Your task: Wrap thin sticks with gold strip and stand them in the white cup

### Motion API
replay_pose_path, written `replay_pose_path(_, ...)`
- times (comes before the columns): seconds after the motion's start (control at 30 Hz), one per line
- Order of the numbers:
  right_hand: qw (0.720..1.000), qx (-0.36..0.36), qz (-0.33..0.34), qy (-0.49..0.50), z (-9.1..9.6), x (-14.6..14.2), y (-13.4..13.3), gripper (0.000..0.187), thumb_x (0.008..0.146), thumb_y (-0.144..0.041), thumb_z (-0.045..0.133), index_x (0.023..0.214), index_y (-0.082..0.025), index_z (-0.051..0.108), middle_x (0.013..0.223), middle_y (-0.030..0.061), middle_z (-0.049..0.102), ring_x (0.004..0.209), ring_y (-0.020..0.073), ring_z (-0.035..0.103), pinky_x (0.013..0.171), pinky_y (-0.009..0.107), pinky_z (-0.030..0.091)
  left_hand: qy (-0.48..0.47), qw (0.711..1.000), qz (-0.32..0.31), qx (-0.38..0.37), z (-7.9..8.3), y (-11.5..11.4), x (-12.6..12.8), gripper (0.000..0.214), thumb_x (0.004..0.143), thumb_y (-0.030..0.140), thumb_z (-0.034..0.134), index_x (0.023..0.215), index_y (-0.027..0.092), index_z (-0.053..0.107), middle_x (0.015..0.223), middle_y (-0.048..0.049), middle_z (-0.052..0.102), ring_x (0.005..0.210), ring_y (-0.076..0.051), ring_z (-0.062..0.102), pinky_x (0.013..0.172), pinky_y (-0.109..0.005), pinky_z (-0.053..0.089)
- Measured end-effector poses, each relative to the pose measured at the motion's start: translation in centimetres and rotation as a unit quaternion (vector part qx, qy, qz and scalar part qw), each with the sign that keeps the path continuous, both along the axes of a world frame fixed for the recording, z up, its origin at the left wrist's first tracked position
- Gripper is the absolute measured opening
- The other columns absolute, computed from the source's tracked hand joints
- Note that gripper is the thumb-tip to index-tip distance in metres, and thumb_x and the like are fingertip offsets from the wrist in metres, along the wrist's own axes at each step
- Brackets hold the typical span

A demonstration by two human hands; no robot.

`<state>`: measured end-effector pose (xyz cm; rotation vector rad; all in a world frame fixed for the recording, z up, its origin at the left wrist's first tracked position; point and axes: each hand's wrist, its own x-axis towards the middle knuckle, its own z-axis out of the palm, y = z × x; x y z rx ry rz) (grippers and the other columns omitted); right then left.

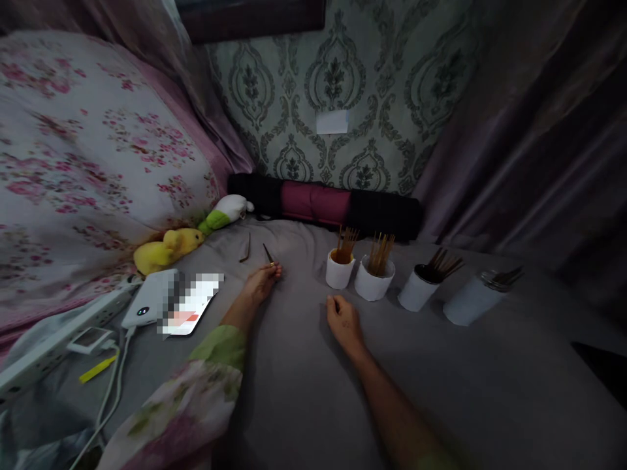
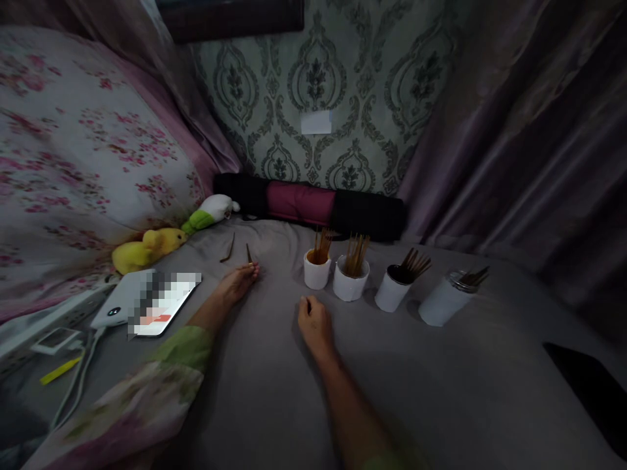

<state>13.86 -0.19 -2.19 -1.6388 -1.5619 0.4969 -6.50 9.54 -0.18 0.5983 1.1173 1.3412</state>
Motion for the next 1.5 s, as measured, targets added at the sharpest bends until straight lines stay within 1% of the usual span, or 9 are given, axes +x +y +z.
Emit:
replay_pose_path(0.1,1.000,-0.002,0.001,-0.001,0.0,0.0,0.0,0.036,0.084,-0.038,0.033,0.061,-0.017,0.051,0.054,-0.0008,0.050,0.050,0.0106,0.041,0.049,0.024,0.022,-0.002,1.000,0.007,-0.002,0.1,-0.5,0.4,0.018,0.072,-0.003,0.049,0.072,0.012,0.059,0.067,-0.0028,0.059,0.059,-0.007,0.055,0.059,-0.016,0.047)
replay_pose_path(0.37,1.000,-0.002,0.003,0.008,0.3,0.0,-0.1,0.038,0.084,-0.039,0.033,0.062,-0.017,0.053,0.056,0.0014,0.054,0.052,0.0115,0.045,0.050,0.024,0.024,-0.009,1.000,0.015,0.003,-0.2,-1.6,1.6,0.014,0.074,0.000,0.050,0.077,0.010,0.061,0.069,-0.0045,0.059,0.056,-0.006,0.054,0.055,-0.017,0.045)
replay_pose_path(0.5,1.000,-0.016,0.005,0.014,0.4,0.0,-0.1,0.038,0.084,-0.040,0.033,0.063,-0.017,0.054,0.059,0.0019,0.056,0.054,0.0120,0.046,0.051,0.023,0.025,-0.020,1.000,0.006,0.012,-0.4,-2.6,2.4,0.014,0.073,0.001,0.052,0.080,0.009,0.061,0.069,-0.0054,0.060,0.055,-0.006,0.055,0.053,-0.017,0.045)
replay_pose_path(0.73,1.000,-0.020,0.010,0.020,0.5,0.0,0.0,0.038,0.085,-0.039,0.032,0.066,-0.016,0.055,0.058,0.0012,0.054,0.053,0.0119,0.045,0.051,0.023,0.026,-0.041,0.999,-0.012,0.022,-1.1,-4.3,3.9,0.013,0.073,0.004,0.054,0.083,0.010,0.062,0.071,-0.0064,0.061,0.056,-0.007,0.055,0.054,-0.018,0.044)
replay_pose_path(1.03,0.998,-0.016,0.023,0.061,0.4,0.1,0.0,0.038,0.084,-0.042,0.034,0.062,-0.017,0.052,0.052,-0.0013,0.048,0.050,0.0113,0.042,0.048,0.023,0.025,-0.040,0.997,-0.042,0.044,-1.1,-6.4,5.6,0.019,0.071,0.011,0.061,0.090,0.009,0.061,0.076,-0.0073,0.063,0.059,-0.007,0.056,0.055,-0.019,0.044)
replay_pose_path(1.13,0.997,-0.012,0.027,0.078,0.2,0.2,0.1,0.037,0.083,-0.042,0.035,0.062,-0.017,0.052,0.052,-0.0011,0.049,0.050,0.0116,0.042,0.048,0.023,0.026,-0.028,0.997,-0.050,0.049,-1.2,-7.0,6.1,0.021,0.071,0.014,0.062,0.091,0.009,0.061,0.076,-0.0065,0.062,0.057,-0.007,0.055,0.054,-0.019,0.043)
replay_pose_path(1.37,0.992,-0.012,0.042,0.120,0.3,0.6,0.2,0.035,0.082,-0.042,0.038,0.066,-0.017,0.056,0.055,-0.0002,0.052,0.051,0.0125,0.046,0.050,0.023,0.032,0.041,0.994,-0.069,0.070,-1.1,-8.2,6.6,0.028,0.070,0.020,0.062,0.096,0.009,0.061,0.077,-0.0065,0.063,0.056,-0.007,0.054,0.054,-0.020,0.042)
replay_pose_path(1.5,0.988,-0.016,0.047,0.147,0.2,0.7,0.3,0.035,0.082,-0.043,0.039,0.071,-0.016,0.058,0.053,-0.0010,0.050,0.050,0.0121,0.046,0.049,0.022,0.033,0.078,0.989,-0.085,0.091,-1.1,-8.5,6.7,0.032,0.070,0.024,0.061,0.098,0.009,0.062,0.079,-0.0068,0.063,0.058,-0.007,0.054,0.054,-0.020,0.042)
